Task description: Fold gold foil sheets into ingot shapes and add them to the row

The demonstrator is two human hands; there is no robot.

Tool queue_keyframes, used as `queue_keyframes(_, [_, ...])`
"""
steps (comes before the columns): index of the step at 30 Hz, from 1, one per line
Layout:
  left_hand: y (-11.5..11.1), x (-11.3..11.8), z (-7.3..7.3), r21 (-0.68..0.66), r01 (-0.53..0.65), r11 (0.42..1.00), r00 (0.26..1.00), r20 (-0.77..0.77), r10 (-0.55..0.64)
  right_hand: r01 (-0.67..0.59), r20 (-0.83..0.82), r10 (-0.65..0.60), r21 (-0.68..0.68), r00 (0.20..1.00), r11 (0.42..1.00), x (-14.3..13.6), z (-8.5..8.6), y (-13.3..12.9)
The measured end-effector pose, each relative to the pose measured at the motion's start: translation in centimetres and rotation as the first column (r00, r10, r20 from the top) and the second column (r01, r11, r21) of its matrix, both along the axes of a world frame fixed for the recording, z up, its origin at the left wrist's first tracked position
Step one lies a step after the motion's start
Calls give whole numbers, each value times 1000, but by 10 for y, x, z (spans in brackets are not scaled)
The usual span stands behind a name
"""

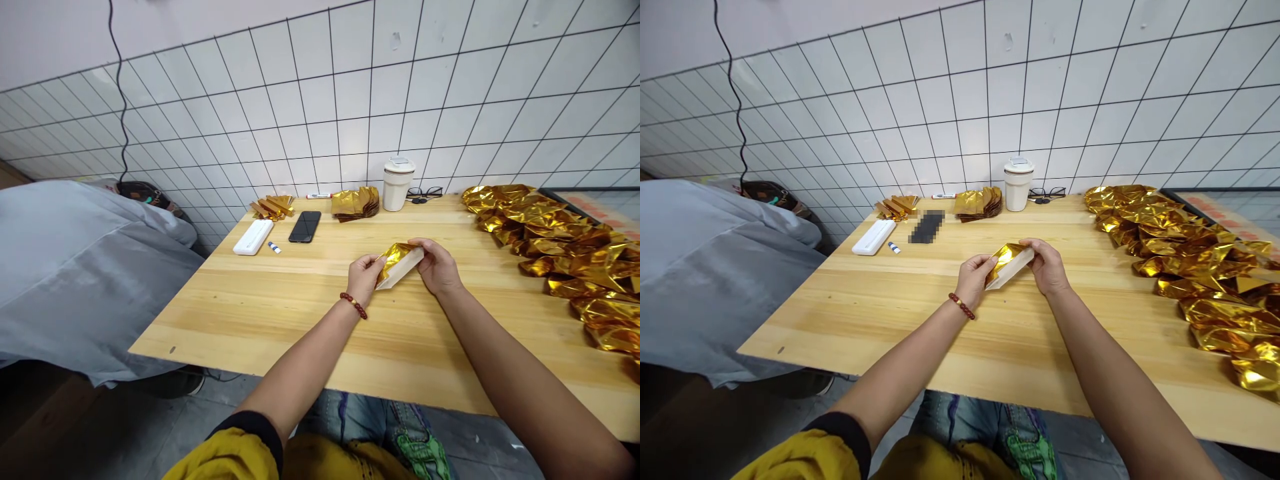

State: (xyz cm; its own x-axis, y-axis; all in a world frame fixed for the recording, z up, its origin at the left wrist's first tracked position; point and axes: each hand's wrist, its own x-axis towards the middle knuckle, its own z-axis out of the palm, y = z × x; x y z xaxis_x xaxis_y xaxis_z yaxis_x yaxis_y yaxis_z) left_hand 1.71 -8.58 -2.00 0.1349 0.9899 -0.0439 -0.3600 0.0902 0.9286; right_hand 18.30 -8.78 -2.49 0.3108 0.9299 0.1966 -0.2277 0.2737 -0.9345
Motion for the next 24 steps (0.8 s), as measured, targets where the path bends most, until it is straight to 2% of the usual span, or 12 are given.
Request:
queue_keyframes(3, [0, 0, 0, 0, 10, 1000, 1000, 10, -10, 29, -57, -30, -26, 998, 999, -2, 1, 0])
queue_keyframes(7, [0, 1, -2, -3, 17, 1000, 999, 33, -16, 66, 3, -66, -75, 998, 995, -4, 0, 0])
queue_keyframes(11, [4, 1, -3, 24, -72, 997, 995, 67, 71, 11, 22, -9, -76, 1000, 997, -4, 1, -1])
queue_keyframes(16, [15, -7, -2, 70, -144, 987, 989, 44, 141, -97, 37, 104, -152, 994, 984, -5, 4, -4])
queue_keyframes(19, [20, -13, 0, 77, -96, 992, 995, -30, 99, -103, 68, 114, -141, 991, 985, -5, 3, -4])
queue_keyframes(24, [19, -19, 1, 71, 39, 997, 984, -176, -26, -27, 71, 33, -97, 997, 995, -3, 2, -2])
